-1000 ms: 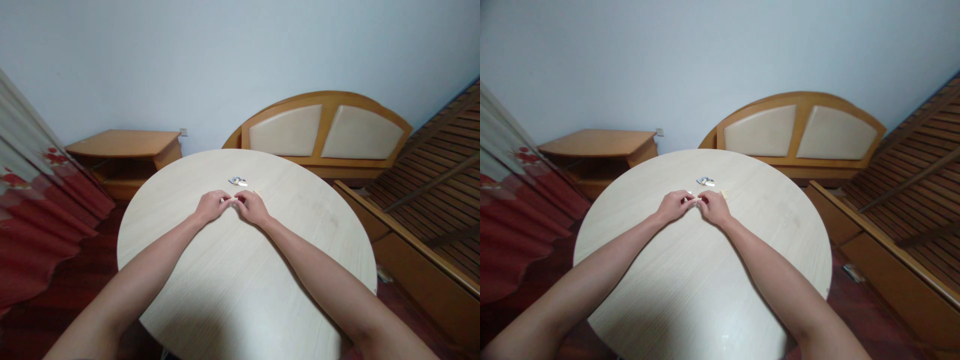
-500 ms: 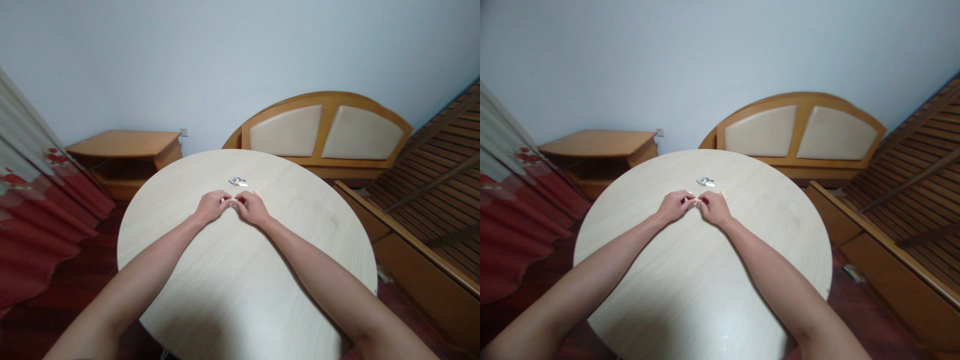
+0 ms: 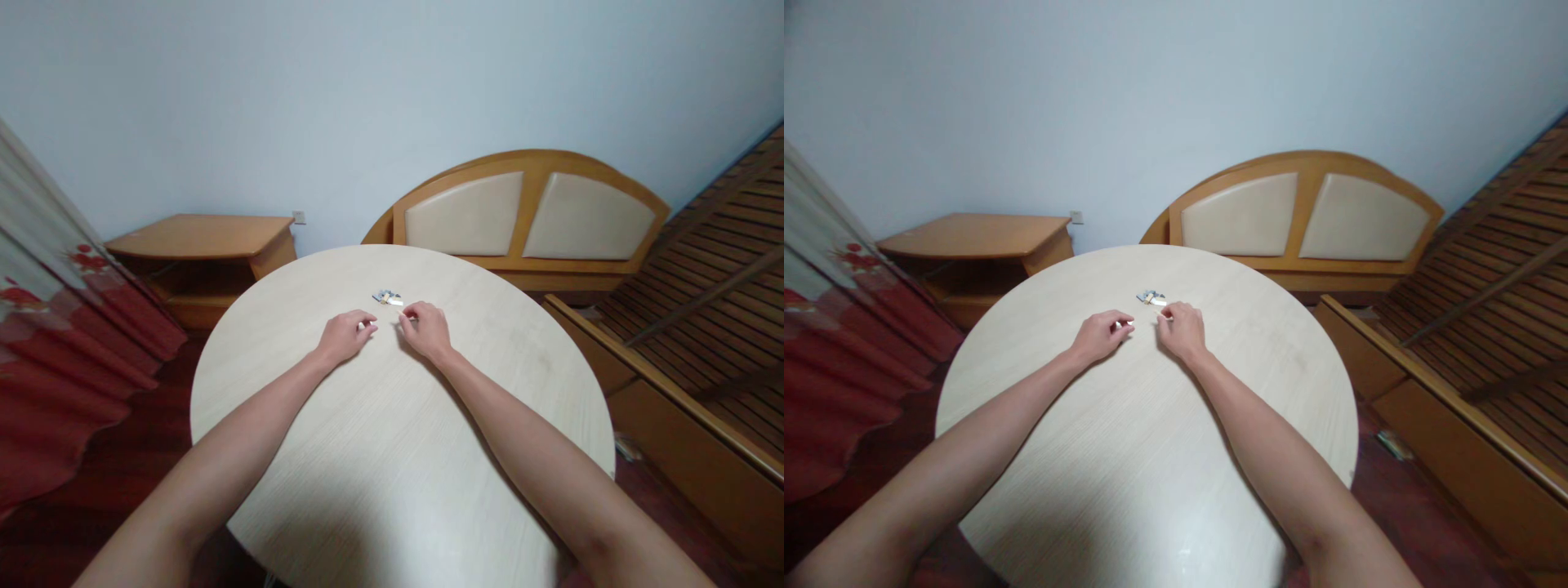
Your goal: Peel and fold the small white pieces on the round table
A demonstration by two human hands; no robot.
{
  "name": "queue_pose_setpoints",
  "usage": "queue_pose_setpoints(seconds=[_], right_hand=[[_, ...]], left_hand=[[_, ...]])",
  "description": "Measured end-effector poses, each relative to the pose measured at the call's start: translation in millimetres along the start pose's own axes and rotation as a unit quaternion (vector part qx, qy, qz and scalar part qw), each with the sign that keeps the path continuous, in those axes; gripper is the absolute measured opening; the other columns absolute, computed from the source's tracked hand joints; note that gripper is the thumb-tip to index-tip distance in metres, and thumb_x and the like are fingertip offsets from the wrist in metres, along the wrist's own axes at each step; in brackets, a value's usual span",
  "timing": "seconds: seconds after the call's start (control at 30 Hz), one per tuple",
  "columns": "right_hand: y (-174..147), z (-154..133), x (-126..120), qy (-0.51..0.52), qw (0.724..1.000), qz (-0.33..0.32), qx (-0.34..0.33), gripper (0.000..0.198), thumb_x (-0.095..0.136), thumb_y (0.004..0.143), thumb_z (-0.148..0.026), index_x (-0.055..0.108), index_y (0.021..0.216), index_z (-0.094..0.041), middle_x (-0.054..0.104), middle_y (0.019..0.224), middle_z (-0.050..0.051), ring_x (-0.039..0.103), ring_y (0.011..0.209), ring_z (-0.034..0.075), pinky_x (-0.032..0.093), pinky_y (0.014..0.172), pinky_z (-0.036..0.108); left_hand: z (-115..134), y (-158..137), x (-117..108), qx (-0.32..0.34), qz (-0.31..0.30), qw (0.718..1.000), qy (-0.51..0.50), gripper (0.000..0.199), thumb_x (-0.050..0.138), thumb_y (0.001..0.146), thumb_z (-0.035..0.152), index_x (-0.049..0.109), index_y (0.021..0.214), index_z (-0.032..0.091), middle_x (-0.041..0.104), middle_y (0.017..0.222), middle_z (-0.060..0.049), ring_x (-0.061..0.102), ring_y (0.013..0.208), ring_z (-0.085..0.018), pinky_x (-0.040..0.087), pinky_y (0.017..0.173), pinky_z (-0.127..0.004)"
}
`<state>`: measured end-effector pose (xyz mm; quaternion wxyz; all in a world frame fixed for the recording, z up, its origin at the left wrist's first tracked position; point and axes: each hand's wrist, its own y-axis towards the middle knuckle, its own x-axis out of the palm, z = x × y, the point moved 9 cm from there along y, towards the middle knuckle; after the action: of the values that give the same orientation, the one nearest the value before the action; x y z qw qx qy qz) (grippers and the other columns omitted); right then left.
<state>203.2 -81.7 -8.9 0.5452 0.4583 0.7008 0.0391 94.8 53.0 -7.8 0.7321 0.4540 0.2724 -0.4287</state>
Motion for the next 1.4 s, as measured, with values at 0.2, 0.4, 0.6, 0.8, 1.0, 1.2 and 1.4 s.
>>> queue_pose_setpoints(seconds=[0.2, 0.4, 0.6, 0.8, 1.0, 1.2, 1.4], right_hand=[[5, 64, -13, -0.107, 0.979, -0.021, 0.172, 0.023, 0.057, 0.085, -0.031, 0.073, 0.087, -0.015, 0.069, 0.104, 0.014, 0.06, 0.099, 0.028, 0.041, 0.085, 0.039], [3, 79, -8, -0.117, 0.967, -0.056, 0.219, 0.026, 0.054, 0.084, -0.029, 0.076, 0.089, -0.016, 0.069, 0.107, 0.016, 0.06, 0.102, 0.03, 0.042, 0.086, 0.039], [4, 87, -5, -0.116, 0.964, -0.067, 0.23, 0.038, 0.041, 0.09, -0.025, 0.077, 0.091, -0.013, 0.071, 0.102, 0.018, 0.062, 0.097, 0.028, 0.043, 0.083, 0.037], [9, 84, -4, -0.081, 0.972, -0.04, 0.219, 0.04, 0.036, 0.093, -0.025, 0.075, 0.099, -0.015, 0.07, 0.111, 0.013, 0.06, 0.104, 0.026, 0.041, 0.088, 0.034], [34, 17, 23, -0.113, 0.988, -0.082, 0.067, 0.032, 0.051, 0.09, -0.028, 0.072, 0.112, -0.019, 0.067, 0.119, 0.011, 0.055, 0.111, 0.026, 0.037, 0.095, 0.037], [53, 5, 51, -0.22, 0.964, -0.138, 0.054, 0.03, 0.049, 0.091, -0.026, 0.074, 0.103, -0.013, 0.064, 0.118, 0.019, 0.051, 0.112, 0.032, 0.034, 0.092, 0.042], [49, 3, 53, -0.235, 0.957, -0.161, 0.051, 0.027, 0.051, 0.089, -0.019, 0.075, 0.1, -0.013, 0.066, 0.117, 0.019, 0.052, 0.111, 0.03, 0.032, 0.092, 0.04]], left_hand=[[0, 0, -2, -0.015, -0.006, 1.0, 0.006, 0.02, 0.061, 0.09, 0.028, 0.074, 0.104, 0.021, 0.075, 0.1, -0.004, 0.067, 0.086, -0.018, 0.05, 0.079, -0.03], [-1, 0, -3, -0.024, -0.007, 1.0, 0.001, 0.021, 0.061, 0.09, 0.028, 0.074, 0.104, 0.02, 0.075, 0.1, -0.005, 0.067, 0.085, -0.018, 0.05, 0.08, -0.03], [-1, 0, -4, -0.026, -0.008, 1.0, 0.002, 0.021, 0.06, 0.09, 0.028, 0.074, 0.103, 0.02, 0.075, 0.1, -0.004, 0.067, 0.084, -0.018, 0.05, 0.08, -0.031], [-1, 0, -6, -0.021, -0.003, 1.0, 0.003, 0.021, 0.058, 0.091, 0.029, 0.074, 0.102, 0.021, 0.075, 0.101, -0.004, 0.067, 0.084, -0.018, 0.05, 0.08, -0.031], [-4, 1, -7, -0.026, 0.001, 1.0, 0.003, 0.022, 0.058, 0.092, 0.03, 0.074, 0.102, 0.022, 0.076, 0.101, -0.004, 0.067, 0.086, -0.018, 0.05, 0.081, -0.03], [-7, 0, -11, -0.036, 0.001, 0.999, 0.001, 0.022, 0.057, 0.092, 0.03, 0.075, 0.102, 0.022, 0.076, 0.099, -0.003, 0.067, 0.084, -0.017, 0.05, 0.08, -0.029], [-7, 0, -10, -0.034, 0.001, 0.999, 0.006, 0.023, 0.057, 0.092, 0.031, 0.075, 0.102, 0.021, 0.076, 0.1, -0.003, 0.068, 0.085, -0.017, 0.05, 0.08, -0.029]])
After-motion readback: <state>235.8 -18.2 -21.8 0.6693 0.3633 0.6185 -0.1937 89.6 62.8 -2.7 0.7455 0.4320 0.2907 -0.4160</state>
